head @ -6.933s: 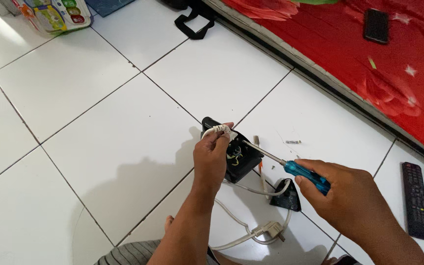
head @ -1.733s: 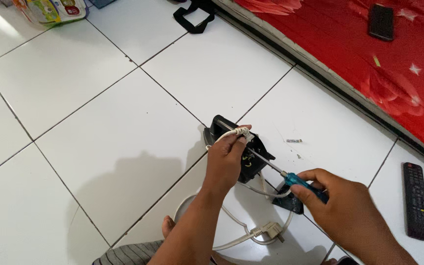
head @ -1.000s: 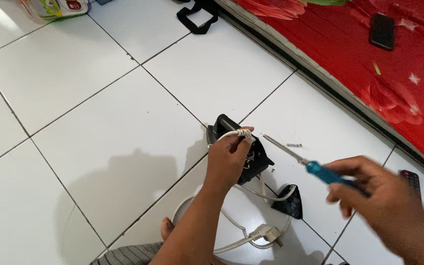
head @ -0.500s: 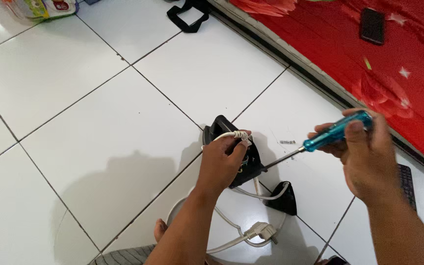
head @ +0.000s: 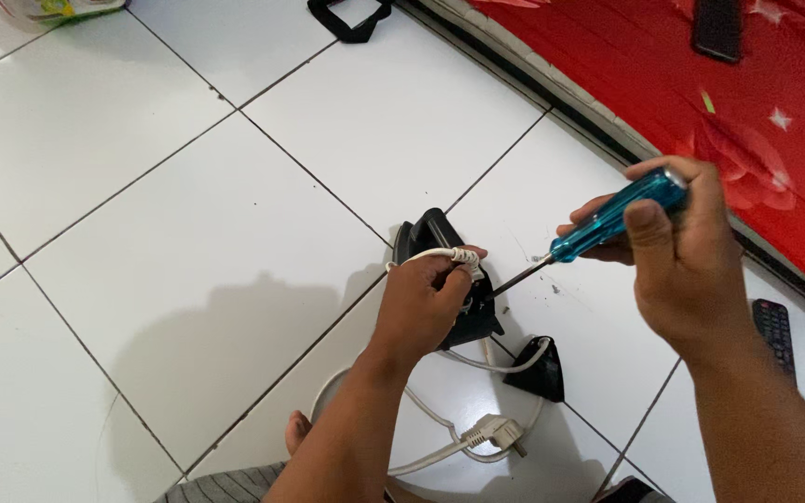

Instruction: The person sits on the floor and uses a screwdriver to unscrew the back housing of an electric iron, opening it to access the cord connection inside. They manipulate the cord and terminal area by hand, then reposition the housing and press the parts back together.

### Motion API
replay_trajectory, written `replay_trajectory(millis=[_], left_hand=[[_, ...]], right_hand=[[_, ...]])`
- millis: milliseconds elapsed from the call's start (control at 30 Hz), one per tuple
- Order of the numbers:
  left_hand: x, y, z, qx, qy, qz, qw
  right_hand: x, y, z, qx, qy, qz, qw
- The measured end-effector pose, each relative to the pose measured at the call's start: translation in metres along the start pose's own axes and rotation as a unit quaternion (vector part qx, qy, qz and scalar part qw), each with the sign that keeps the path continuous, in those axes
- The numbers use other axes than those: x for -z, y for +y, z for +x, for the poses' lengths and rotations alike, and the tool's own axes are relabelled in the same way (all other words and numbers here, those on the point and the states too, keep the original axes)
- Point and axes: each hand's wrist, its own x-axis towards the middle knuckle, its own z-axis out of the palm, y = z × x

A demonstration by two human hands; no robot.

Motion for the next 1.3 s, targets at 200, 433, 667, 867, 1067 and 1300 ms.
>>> replay_trajectory(millis=[200, 433, 667, 867, 1067, 1300], left_hand=[[0.000, 0.006, -0.001, 0.022, -0.010, 0.016, 1.000], [-0.001, 0.010, -0.001, 0.033, -0.010, 0.038, 0.999], [0.000, 0.007, -0.003, -0.001, -0.006, 0.018, 1.000], [-0.003, 0.008, -0.003, 0.035, -0.017, 0.049, 0.998], [-0.001, 0.009, -0.004, 0.018, -0.017, 0.016, 1.000], [-0.002, 0.008, -0.001, 0.052, -0.022, 0.045, 0.997]], right_hand=[[-0.009, 0.001, -0.006, -0.002, -0.019, 0.009, 1.000], [-0.009, 0.002, -0.005, -0.018, -0.013, 0.017, 1.000], [-0.009, 0.001, -0.004, -0.036, -0.010, 0.019, 0.999], [-0.012, -0.001, -0.003, -0.043, -0.011, 0.023, 0.999], [-0.012, -0.002, -0.004, -0.031, -0.017, 0.026, 0.999], [-0.011, -0.002, -0.005, -0.036, -0.010, 0.031, 0.999]])
